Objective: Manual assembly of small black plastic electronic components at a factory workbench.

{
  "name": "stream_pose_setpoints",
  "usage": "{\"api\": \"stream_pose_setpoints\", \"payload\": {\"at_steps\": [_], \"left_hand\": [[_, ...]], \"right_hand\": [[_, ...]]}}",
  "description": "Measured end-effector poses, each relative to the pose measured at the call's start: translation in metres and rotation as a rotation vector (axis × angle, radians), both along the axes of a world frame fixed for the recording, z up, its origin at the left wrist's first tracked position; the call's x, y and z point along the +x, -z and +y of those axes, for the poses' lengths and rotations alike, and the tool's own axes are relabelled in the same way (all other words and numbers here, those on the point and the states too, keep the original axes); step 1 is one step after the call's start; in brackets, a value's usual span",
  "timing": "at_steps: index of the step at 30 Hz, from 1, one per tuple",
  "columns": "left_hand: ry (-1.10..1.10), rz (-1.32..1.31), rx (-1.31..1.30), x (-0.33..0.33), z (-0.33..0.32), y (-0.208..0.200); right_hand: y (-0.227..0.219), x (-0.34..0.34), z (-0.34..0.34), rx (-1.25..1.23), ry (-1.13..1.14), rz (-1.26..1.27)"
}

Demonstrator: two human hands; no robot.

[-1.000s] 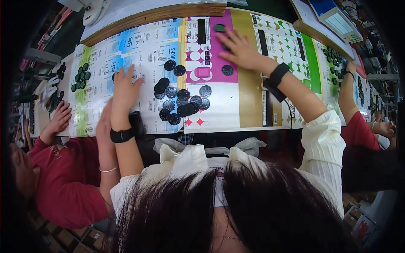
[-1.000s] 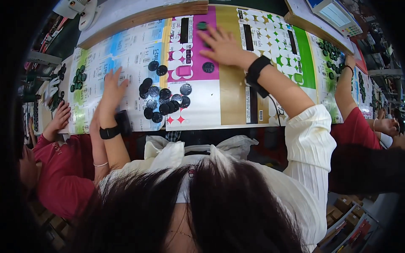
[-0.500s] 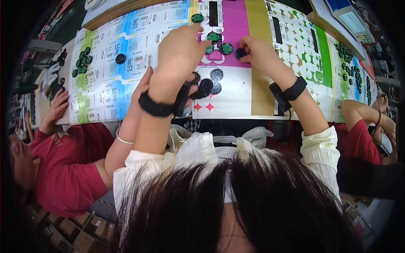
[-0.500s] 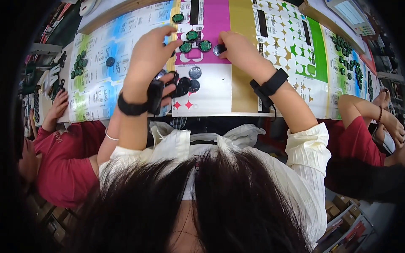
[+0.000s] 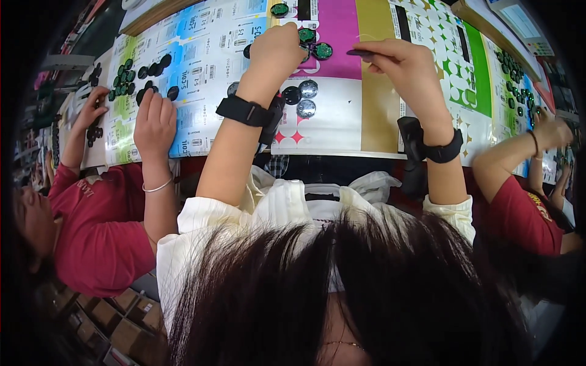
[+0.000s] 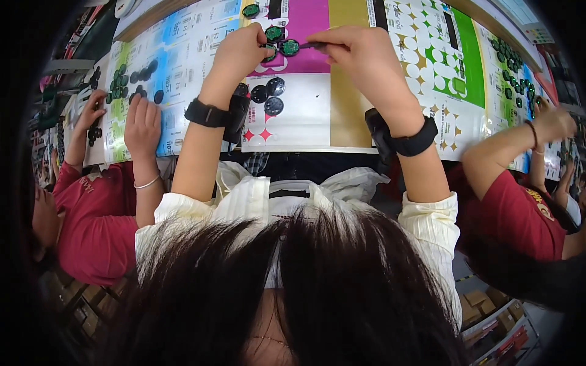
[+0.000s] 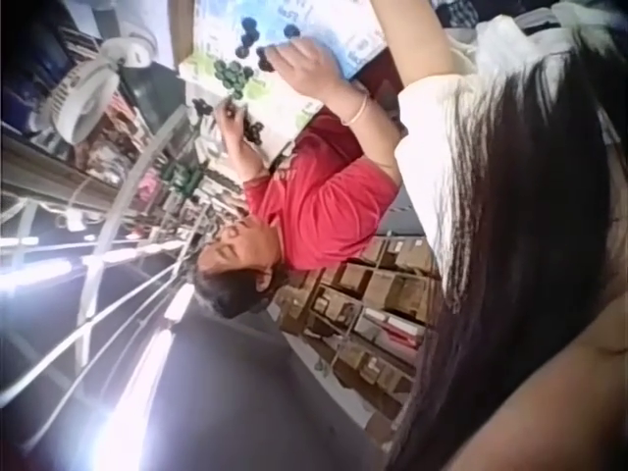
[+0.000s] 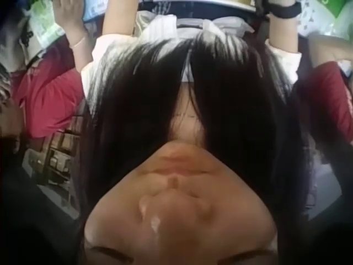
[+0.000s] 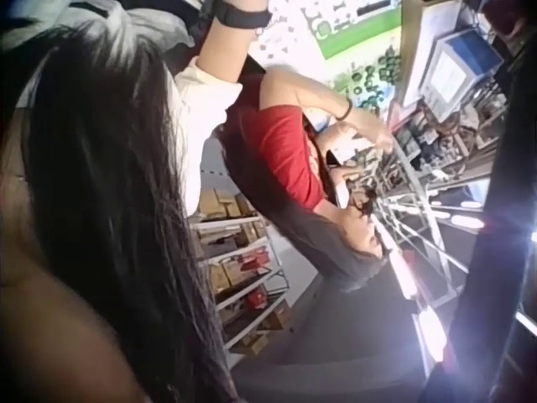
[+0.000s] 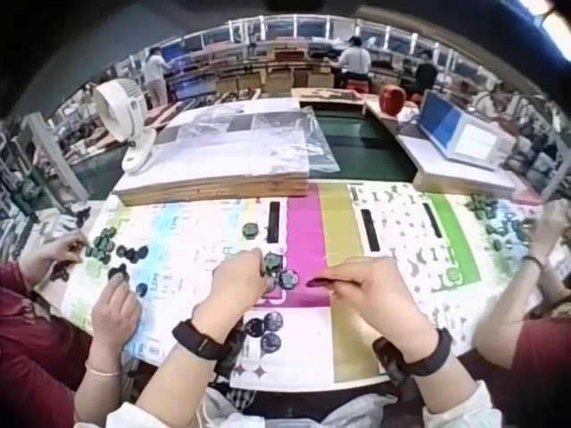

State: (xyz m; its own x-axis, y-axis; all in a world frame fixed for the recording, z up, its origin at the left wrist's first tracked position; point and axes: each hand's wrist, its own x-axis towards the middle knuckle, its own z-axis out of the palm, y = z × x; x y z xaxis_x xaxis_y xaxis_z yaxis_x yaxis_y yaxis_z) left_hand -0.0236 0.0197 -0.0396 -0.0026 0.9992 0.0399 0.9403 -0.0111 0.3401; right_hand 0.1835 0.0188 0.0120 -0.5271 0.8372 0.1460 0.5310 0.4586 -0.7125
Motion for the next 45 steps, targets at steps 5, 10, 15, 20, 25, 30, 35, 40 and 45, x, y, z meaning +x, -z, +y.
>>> {"api": "stream_pose_setpoints", "payload": {"at_steps": [5,10,15,20,25,30,35,40,45], "left_hand": [[0.006,0.061,0.073,0.018,-0.006,-0.007],[0.097,-0.557,0.107,0.026,-0.029,-0.028],[0.081,-1.300,-0.224,0.035,-0.046,-0.054],[0.058,-1.536,-0.287,0.031,-0.056,-0.063],[0.034,-1.633,-0.387,0.028,-0.060,-0.067],[0.052,-1.441,-0.289,0.030,-0.060,-0.066],[0.019,-1.455,-0.191,0.031,-0.056,-0.060],[-0.102,-1.505,0.070,0.034,-0.059,-0.064],[-0.090,-1.518,0.186,0.043,-0.050,-0.059]], "right_hand": [[-0.004,0.006,-0.012,-0.143,0.073,0.398],[-0.002,0.010,-0.009,0.039,-0.032,0.419],[-0.007,0.008,-0.008,0.044,-0.095,0.499],[-0.010,0.001,-0.009,-0.053,-0.149,0.511],[-0.010,0.005,0.004,-0.268,-0.286,0.545],[-0.011,0.006,0.019,-0.258,-0.471,0.431],[-0.007,-0.001,0.011,-0.281,-0.348,0.539],[-0.015,-0.035,-0.030,-0.244,0.128,0.809],[0.005,-0.045,-0.034,0.294,0.291,0.494]]}}
